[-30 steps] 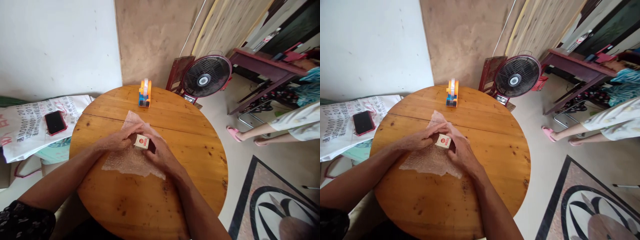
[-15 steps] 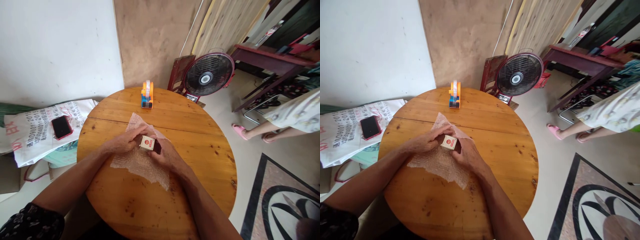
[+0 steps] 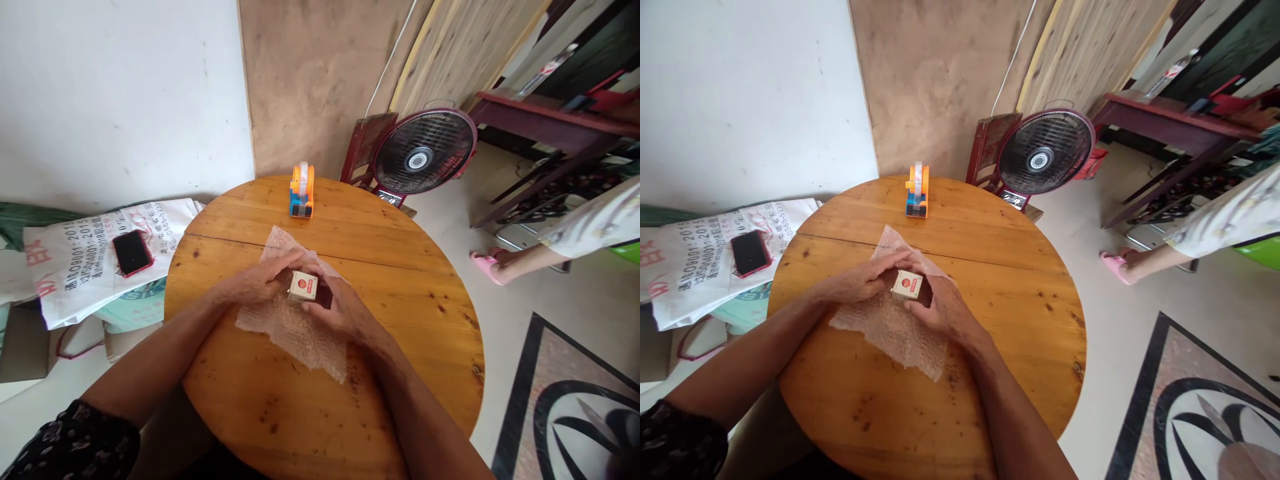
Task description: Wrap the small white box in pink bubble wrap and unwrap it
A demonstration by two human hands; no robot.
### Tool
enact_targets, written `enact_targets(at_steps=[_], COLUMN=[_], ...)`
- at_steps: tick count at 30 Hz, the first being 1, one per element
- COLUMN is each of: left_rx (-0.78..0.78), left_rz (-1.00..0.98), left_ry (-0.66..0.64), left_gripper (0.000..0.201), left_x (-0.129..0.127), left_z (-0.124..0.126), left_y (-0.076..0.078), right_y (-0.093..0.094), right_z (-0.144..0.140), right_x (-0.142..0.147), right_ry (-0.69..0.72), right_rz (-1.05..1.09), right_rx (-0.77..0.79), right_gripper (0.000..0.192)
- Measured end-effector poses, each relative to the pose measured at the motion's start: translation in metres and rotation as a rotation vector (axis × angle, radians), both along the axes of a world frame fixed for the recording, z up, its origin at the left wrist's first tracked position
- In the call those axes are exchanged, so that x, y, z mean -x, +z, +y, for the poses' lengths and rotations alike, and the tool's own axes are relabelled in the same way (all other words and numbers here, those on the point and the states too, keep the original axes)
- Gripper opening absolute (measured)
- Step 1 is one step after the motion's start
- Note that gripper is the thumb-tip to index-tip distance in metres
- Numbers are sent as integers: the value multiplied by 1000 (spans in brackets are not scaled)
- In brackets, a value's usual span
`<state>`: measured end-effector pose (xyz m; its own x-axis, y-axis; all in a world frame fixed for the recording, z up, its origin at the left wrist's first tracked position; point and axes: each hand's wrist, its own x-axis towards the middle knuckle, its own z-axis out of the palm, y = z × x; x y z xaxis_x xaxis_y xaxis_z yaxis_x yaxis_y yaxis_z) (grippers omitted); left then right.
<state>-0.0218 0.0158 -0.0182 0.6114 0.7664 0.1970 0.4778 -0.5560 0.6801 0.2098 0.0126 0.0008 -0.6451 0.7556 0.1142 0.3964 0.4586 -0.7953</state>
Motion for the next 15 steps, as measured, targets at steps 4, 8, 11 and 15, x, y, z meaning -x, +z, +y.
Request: enact_targets(at_steps=[4, 8, 11, 15], left_rx=[107, 103, 131, 129], left_rz=[-45, -85, -129, -111], left_ry=[0, -5, 23, 15], left_gripper=[84, 82, 75, 60], left_x=[2, 3, 5, 9], left_z=[1, 4, 5, -8], left_y=[-1, -9, -5, 28], right_y=[-10, -21, -27, -24], right_z=[5, 18, 26, 23], right_x=[-3, -6, -5, -4], right_ry=[-89, -243, -302, -300], right_rz=[183, 202, 268, 284], right_rx=[98, 191, 307, 325], right_gripper=[69, 65, 64, 54])
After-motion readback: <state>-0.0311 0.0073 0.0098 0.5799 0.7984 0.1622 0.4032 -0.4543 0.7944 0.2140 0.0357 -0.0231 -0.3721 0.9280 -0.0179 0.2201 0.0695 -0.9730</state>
